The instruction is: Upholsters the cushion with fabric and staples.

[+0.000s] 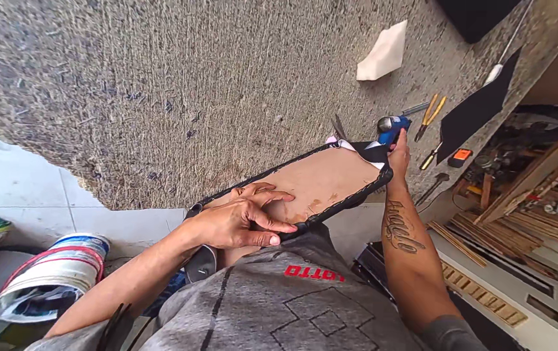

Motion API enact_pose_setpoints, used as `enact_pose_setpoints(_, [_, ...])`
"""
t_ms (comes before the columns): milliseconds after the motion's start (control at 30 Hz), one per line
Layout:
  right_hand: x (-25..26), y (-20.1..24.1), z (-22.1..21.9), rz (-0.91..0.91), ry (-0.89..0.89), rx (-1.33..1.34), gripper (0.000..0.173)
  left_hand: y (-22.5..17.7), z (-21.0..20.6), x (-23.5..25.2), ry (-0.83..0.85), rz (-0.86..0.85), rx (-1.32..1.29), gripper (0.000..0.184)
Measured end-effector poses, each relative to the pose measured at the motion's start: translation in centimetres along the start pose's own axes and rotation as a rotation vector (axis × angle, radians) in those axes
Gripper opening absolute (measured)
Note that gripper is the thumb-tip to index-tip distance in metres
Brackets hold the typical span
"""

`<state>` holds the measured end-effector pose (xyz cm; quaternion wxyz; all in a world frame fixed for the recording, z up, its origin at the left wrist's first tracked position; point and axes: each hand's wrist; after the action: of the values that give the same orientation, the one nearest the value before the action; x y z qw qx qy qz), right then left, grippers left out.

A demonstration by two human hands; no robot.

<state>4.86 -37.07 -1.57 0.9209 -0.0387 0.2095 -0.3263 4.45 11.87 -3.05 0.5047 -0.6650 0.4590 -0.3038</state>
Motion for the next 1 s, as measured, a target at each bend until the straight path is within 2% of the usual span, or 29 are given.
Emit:
enact_pose_setpoints(67, [0.6, 0.4, 1.0, 0.016, 0.102, -0.041, 0.092, 0.0, 0.0, 0.0, 0.014, 0.016, 0.003, 0.041])
enact_pose_setpoints(133, [0.4, -0.1, 1.7, 0.007, 0.143, -0.034, 0.086, -0.1, 0.0, 0.1, 0.038, 0.018, -0.002, 0.042])
enact_pose_setpoints(233, [-1.4, 0.5, 4.6, -0.001, 0.012, 0.105, 0.065, -0.2, 0.8, 0.2, 0.043, 0.017, -0.005, 0.044])
enact_pose_setpoints(300, [-5.6, 1.7, 10.0, 0.040, -0.041, 0.113, 0.063, -0.1, 0.7, 0.1, 0.053, 0.028, -0.022, 0.044])
enact_pose_setpoints(400, [-13.5, 4.8, 20.5, 0.296, -0.026, -0.021, 0.064, -0.1, 0.9, 0.3, 0.084, 0.021, -0.034, 0.045])
enact_pose_setpoints(467, [-17.8, 7.1, 25.9, 0.463, 0.139, 0.033, 0.052, 0.0, 1.0, 0.3, 0.083, 0.004, -0.043, 0.046])
enact_pose_setpoints(533, [-21.0, 10.8, 28.7, 0.502, 0.471, 0.189, 0.043, 0.0, 1.1, 0.3, 0.101, 0.001, -0.052, 0.046])
enact_pose_setpoints(600, [-22.6, 15.4, 28.4, 0.531, 0.753, 0.243, 0.043, 0.1, 1.2, 0.3, 0.111, -0.006, -0.051, 0.045])
enact_pose_setpoints(667, [-23.2, 19.3, 26.8, 0.567, 0.861, 0.137, 0.040, 0.0, 1.3, 0.3, 0.119, -0.009, -0.053, 0.044])
enact_pose_setpoints(800, [-23.3, 24.5, 24.7, 0.445, 0.960, -0.082, 0.031, -0.2, 1.6, 0.3, 0.136, -0.007, -0.057, 0.041])
enact_pose_setpoints(1000, [-23.4, 27.2, 24.1, 0.388, 0.988, -0.262, 0.030, -0.3, 1.8, 0.3, 0.152, 0.020, -0.060, 0.039])
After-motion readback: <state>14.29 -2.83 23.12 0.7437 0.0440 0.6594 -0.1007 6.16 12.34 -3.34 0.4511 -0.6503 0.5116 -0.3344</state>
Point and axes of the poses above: each hand's wrist, its own x-axis towards the middle knuckle, its own z-axis out of the back of the hand, y = z × x, and after that the axes turned 6 degrees about -x, right-handed
